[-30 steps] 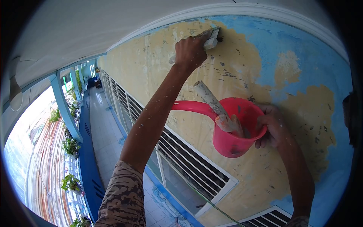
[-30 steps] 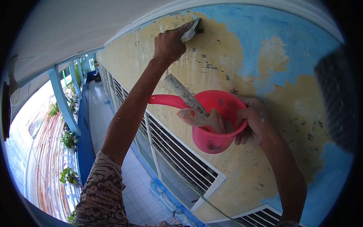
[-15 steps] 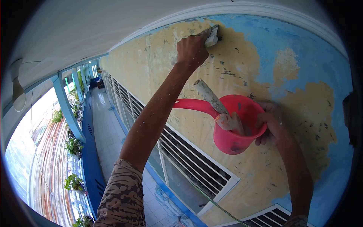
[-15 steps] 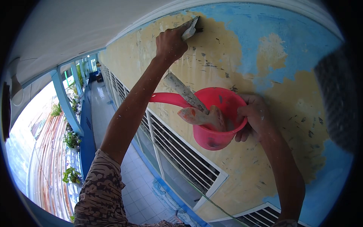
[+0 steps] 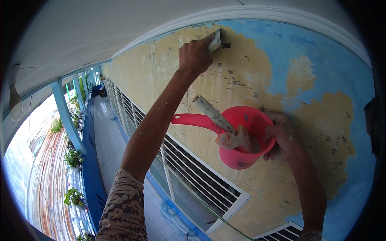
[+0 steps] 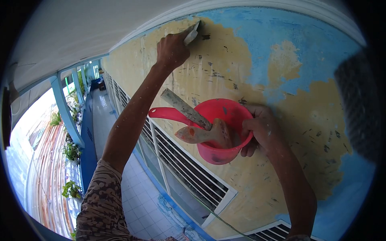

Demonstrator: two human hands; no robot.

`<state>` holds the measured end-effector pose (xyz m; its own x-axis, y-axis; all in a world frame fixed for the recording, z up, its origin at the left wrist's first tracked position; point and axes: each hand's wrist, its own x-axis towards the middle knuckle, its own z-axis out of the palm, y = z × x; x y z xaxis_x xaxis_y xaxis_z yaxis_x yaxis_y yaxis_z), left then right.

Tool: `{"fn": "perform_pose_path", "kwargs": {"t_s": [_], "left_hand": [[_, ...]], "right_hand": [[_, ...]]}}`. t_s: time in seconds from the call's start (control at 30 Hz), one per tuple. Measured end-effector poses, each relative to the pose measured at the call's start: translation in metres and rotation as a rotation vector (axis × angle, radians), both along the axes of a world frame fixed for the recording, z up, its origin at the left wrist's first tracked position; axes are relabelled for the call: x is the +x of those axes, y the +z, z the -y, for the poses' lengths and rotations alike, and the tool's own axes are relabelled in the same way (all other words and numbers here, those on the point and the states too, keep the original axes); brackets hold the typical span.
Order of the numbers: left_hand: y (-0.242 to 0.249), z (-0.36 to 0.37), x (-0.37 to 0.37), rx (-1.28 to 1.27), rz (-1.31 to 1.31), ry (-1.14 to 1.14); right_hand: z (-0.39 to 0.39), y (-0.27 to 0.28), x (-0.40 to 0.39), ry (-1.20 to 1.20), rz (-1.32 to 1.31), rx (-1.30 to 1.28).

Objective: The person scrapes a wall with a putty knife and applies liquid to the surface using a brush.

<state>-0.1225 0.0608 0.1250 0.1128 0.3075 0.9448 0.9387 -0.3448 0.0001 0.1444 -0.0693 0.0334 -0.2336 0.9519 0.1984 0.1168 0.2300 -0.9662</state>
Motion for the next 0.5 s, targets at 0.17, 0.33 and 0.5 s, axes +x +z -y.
{"fn": "perform_pose_path", "kwargs": {"t_s": [0.17,0.33,0.5], "left_hand": [[-0.009,-0.001,0.000,0.027,-0.028,0.006],[0.003,-0.009,-0.003,0.053,-0.022,0.023],[-0.007,-0.005,-0.001,0.066,-0.092,-0.009]], "right_hand": [[-0.001,0.000,0.003,0.009,0.004,-0.015],[-0.001,0.003,0.001,0.008,0.001,0.001],[0.001,0.004,0.001,0.020,-0.016,0.011]]}}
